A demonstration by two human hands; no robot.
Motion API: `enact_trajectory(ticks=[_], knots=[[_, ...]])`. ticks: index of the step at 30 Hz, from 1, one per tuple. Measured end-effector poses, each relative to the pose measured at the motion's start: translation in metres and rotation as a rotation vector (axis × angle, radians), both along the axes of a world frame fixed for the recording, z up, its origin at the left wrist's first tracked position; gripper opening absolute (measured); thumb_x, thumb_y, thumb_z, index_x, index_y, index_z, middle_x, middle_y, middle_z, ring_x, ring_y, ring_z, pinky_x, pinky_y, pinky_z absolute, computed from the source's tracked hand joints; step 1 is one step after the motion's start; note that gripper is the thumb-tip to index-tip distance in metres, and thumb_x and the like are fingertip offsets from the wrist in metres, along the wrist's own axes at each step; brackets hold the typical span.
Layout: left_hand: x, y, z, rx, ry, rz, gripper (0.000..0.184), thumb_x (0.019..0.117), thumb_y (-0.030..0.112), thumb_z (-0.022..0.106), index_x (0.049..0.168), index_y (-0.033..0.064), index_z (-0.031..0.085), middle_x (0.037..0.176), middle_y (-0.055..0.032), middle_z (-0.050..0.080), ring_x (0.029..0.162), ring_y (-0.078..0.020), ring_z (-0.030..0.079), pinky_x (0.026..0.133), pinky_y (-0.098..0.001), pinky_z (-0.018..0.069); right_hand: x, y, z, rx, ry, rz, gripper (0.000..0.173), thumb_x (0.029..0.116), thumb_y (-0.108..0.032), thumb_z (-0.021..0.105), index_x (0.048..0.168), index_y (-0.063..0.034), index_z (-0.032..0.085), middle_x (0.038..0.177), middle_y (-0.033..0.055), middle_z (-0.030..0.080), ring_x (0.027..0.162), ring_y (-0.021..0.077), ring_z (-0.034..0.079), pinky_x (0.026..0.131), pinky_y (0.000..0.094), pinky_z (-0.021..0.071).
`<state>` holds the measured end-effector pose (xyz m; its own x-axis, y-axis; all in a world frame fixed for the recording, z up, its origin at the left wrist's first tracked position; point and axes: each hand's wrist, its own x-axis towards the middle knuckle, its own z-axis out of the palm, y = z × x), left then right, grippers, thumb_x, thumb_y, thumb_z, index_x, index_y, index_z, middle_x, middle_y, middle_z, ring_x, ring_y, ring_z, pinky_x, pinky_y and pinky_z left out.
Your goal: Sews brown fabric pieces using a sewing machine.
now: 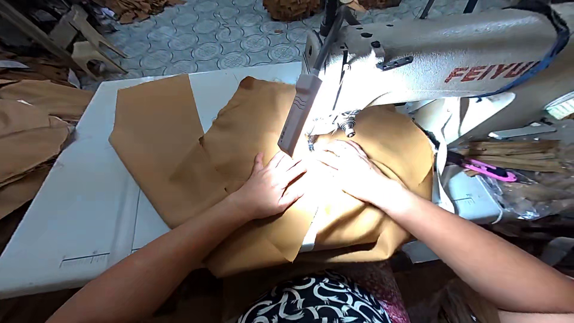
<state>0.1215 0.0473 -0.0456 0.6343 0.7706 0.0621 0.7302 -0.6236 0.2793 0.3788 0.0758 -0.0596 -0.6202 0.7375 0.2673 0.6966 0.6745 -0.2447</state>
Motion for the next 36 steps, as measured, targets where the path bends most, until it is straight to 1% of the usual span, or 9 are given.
enact_trajectory(ticks=[7,16,19,21,23,25,27,30,36], knots=[[-0.001,0.007,0.003,-0.002,0.040,-0.050,0.059,0.0984,0.053,0.040,0.151,0.0296,0.053,0.155,-0.0051,0.050,0.150,-0.0400,0.034,0.104,-0.0838,0.0212,0.005,0.004,-0.002,-0.060,0.081,0.014,0.040,0.1046,-0.026,0.046,0.138,-0.0196,0.067,0.136,0.0126,0.064,0.134,0.0316,0.055,0.115,0.0540,0.0375],[0.001,0.012,0.004,-0.029,0.056,-0.040,0.058,0.0991,0.051,0.042,0.154,0.0327,0.048,0.160,-0.0031,0.044,0.153,-0.0380,0.029,0.107,-0.0837,0.0166,0.011,0.017,-0.003,-0.028,0.116,0.073,0.037,0.1024,-0.019,0.049,0.132,-0.0162,0.071,0.133,0.0140,0.065,0.132,0.0336,0.056,0.114,0.0561,0.0389],[0.011,0.004,0.017,-0.099,0.080,0.026,0.059,0.1013,0.045,0.042,0.156,0.0232,0.046,0.163,-0.0047,0.040,0.155,-0.0351,0.026,0.113,-0.0788,0.0137,-0.013,-0.012,0.003,0.021,0.111,-0.058,0.036,0.0995,-0.016,0.051,0.129,-0.0085,0.070,0.133,0.0183,0.065,0.134,0.0409,0.052,0.113,0.0624,0.0369],[0.016,-0.003,0.018,-0.122,0.056,0.056,0.060,0.1030,0.041,0.041,0.157,0.0146,0.044,0.162,-0.0074,0.041,0.155,-0.0318,0.026,0.116,-0.0757,0.0127,-0.033,-0.036,0.004,-0.025,0.196,-0.155,0.037,0.1028,-0.015,0.047,0.131,-0.0013,0.066,0.137,0.0201,0.061,0.136,0.0373,0.052,0.116,0.0519,0.0386],[0.014,-0.005,0.011,-0.127,0.025,0.050,0.061,0.1041,0.040,0.037,0.159,0.0144,0.039,0.164,-0.0067,0.039,0.157,-0.0291,0.024,0.117,-0.0755,0.0092,-0.036,-0.045,0.000,-0.136,0.260,-0.215,0.042,0.1068,-0.020,0.043,0.141,-0.0006,0.058,0.147,0.0180,0.055,0.141,0.0320,0.048,0.119,0.0459,0.0363],[0.006,-0.001,0.003,-0.089,0.002,-0.010,0.060,0.1039,0.040,0.037,0.160,0.0188,0.038,0.164,-0.0050,0.038,0.156,-0.0285,0.024,0.115,-0.0772,0.0083,-0.022,-0.032,-0.006,-0.125,0.203,-0.161,0.042,0.1050,-0.018,0.046,0.140,0.0006,0.058,0.144,0.0193,0.057,0.139,0.0328,0.051,0.118,0.0481,0.0377],[-0.002,0.007,-0.005,-0.003,-0.035,-0.084,0.057,0.1032,0.039,0.037,0.157,0.0227,0.045,0.161,-0.0041,0.044,0.154,-0.0300,0.031,0.113,-0.0788,0.0127,-0.002,-0.007,-0.006,-0.077,0.139,-0.007,0.038,0.1015,-0.015,0.049,0.134,-0.0032,0.065,0.134,0.0177,0.063,0.130,0.0319,0.058,0.112,0.0475,0.0440],[-0.005,0.012,-0.004,0.011,-0.011,-0.122,0.055,0.1030,0.038,0.036,0.155,0.0251,0.048,0.160,-0.0018,0.045,0.153,-0.0312,0.032,0.113,-0.0789,0.0139,0.016,0.015,0.000,-0.069,0.075,0.180,0.040,0.1004,-0.011,0.048,0.135,-0.0136,0.068,0.133,0.0162,0.064,0.128,0.0319,0.059,0.110,0.0491,0.0452],[-0.003,0.006,-0.004,0.008,0.001,-0.114,0.055,0.1003,0.032,0.035,0.153,0.0273,0.051,0.161,-0.0006,0.044,0.154,-0.0319,0.029,0.112,-0.0797,0.0144,0.007,-0.015,-0.001,0.048,0.047,0.046,0.041,0.0975,-0.009,0.047,0.131,-0.0139,0.070,0.132,0.0110,0.066,0.130,0.0284,0.058,0.115,0.0482,0.0398]])
